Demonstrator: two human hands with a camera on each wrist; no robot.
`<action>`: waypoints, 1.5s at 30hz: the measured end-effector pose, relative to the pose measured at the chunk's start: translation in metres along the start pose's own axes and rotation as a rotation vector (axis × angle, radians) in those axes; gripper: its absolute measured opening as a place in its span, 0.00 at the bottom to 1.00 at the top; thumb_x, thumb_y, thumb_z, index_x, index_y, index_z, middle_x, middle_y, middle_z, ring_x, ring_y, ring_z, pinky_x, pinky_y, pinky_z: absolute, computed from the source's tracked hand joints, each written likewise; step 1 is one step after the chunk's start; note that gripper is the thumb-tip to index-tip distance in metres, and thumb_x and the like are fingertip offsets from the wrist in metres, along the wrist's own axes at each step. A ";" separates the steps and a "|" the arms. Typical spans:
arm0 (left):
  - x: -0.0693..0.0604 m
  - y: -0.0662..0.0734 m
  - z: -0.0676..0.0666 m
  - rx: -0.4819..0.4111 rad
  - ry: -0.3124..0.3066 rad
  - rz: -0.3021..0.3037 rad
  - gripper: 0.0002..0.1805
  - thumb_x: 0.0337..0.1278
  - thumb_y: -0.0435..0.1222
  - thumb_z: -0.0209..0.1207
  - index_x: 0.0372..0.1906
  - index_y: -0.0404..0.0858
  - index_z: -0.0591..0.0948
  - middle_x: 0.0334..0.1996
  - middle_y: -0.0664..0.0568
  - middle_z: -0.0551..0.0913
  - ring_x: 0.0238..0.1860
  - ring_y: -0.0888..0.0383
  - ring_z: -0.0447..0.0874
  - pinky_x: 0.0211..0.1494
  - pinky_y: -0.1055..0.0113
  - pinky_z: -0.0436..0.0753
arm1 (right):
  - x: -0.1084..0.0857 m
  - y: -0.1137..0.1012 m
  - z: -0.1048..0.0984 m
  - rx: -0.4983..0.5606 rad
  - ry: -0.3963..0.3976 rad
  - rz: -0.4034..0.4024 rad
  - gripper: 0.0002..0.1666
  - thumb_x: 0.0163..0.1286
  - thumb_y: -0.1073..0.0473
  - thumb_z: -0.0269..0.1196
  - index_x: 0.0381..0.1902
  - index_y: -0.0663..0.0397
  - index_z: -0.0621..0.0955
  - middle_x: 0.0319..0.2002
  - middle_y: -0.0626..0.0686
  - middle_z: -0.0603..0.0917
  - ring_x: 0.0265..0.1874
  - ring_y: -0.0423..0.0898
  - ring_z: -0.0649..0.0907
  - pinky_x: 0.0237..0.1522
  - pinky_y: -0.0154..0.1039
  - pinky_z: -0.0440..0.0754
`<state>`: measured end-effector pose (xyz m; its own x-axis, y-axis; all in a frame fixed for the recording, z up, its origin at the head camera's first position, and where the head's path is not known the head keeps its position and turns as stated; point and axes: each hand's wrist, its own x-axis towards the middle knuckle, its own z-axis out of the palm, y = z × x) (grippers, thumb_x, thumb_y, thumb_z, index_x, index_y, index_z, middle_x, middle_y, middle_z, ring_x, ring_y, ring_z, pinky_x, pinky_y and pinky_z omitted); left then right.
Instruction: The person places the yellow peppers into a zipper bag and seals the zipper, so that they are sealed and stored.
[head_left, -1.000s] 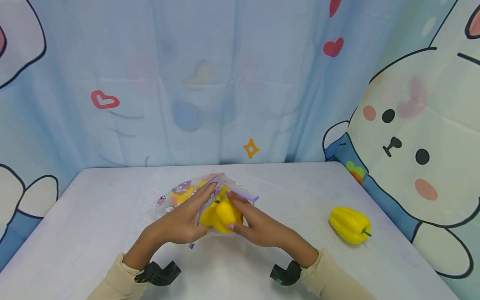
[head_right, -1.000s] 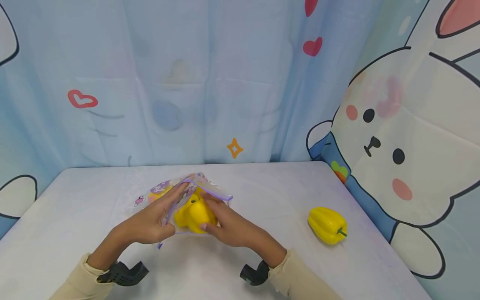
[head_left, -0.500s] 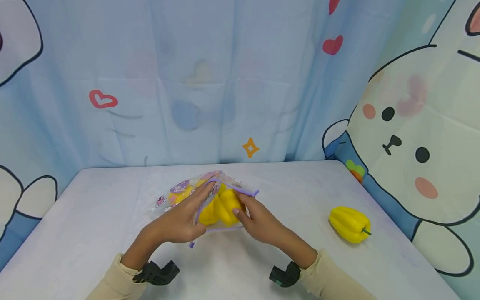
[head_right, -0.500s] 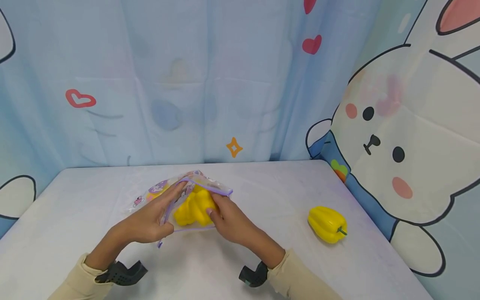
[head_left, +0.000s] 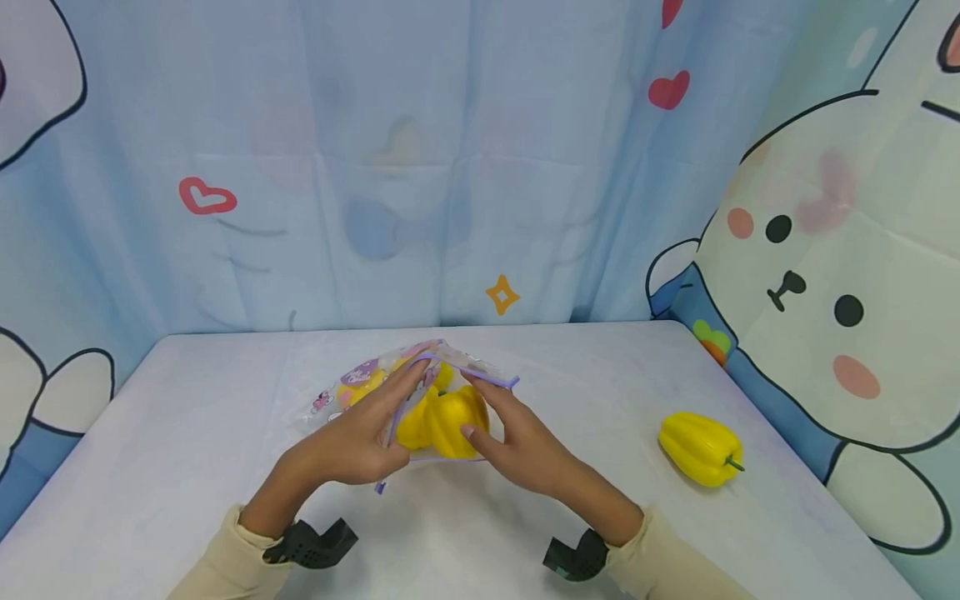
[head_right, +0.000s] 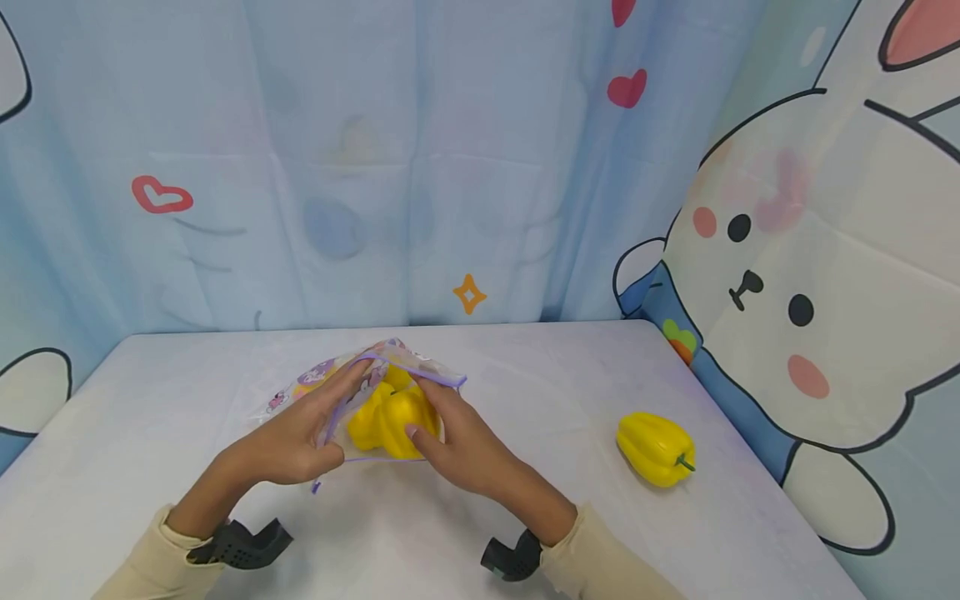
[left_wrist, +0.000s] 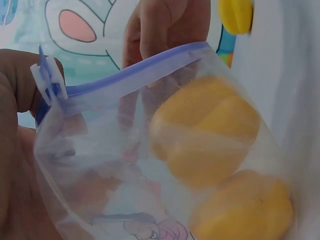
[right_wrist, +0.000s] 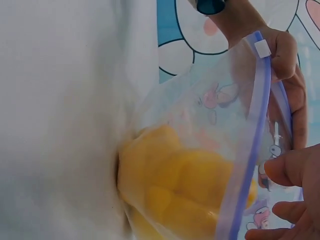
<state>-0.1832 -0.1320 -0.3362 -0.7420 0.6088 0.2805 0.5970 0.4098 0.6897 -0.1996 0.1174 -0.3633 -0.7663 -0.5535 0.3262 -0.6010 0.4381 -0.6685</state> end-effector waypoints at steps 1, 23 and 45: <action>0.000 0.000 -0.001 0.001 0.003 0.011 0.52 0.41 0.27 0.55 0.77 0.34 0.45 0.77 0.48 0.42 0.76 0.50 0.42 0.72 0.45 0.52 | 0.000 -0.002 -0.002 -0.013 0.005 0.000 0.38 0.70 0.59 0.61 0.74 0.56 0.61 0.72 0.51 0.62 0.71 0.49 0.62 0.67 0.52 0.63; 0.001 0.000 0.000 0.006 -0.040 0.008 0.51 0.41 0.29 0.51 0.77 0.33 0.45 0.77 0.47 0.42 0.76 0.49 0.42 0.71 0.43 0.52 | -0.021 0.007 -0.031 -0.077 -0.140 -0.078 0.33 0.73 0.57 0.58 0.73 0.49 0.64 0.72 0.48 0.64 0.70 0.47 0.63 0.65 0.49 0.66; 0.000 0.003 0.005 0.043 -0.088 -0.048 0.53 0.41 0.29 0.53 0.77 0.35 0.42 0.77 0.51 0.39 0.76 0.51 0.36 0.73 0.45 0.48 | -0.056 0.024 -0.055 0.071 -0.011 -0.036 0.16 0.75 0.64 0.53 0.54 0.51 0.83 0.48 0.44 0.86 0.49 0.43 0.84 0.49 0.37 0.81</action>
<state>-0.1804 -0.1274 -0.3372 -0.7416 0.6442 0.1871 0.5755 0.4677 0.6708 -0.1833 0.1982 -0.3610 -0.7418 -0.5756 0.3442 -0.6103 0.3665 -0.7023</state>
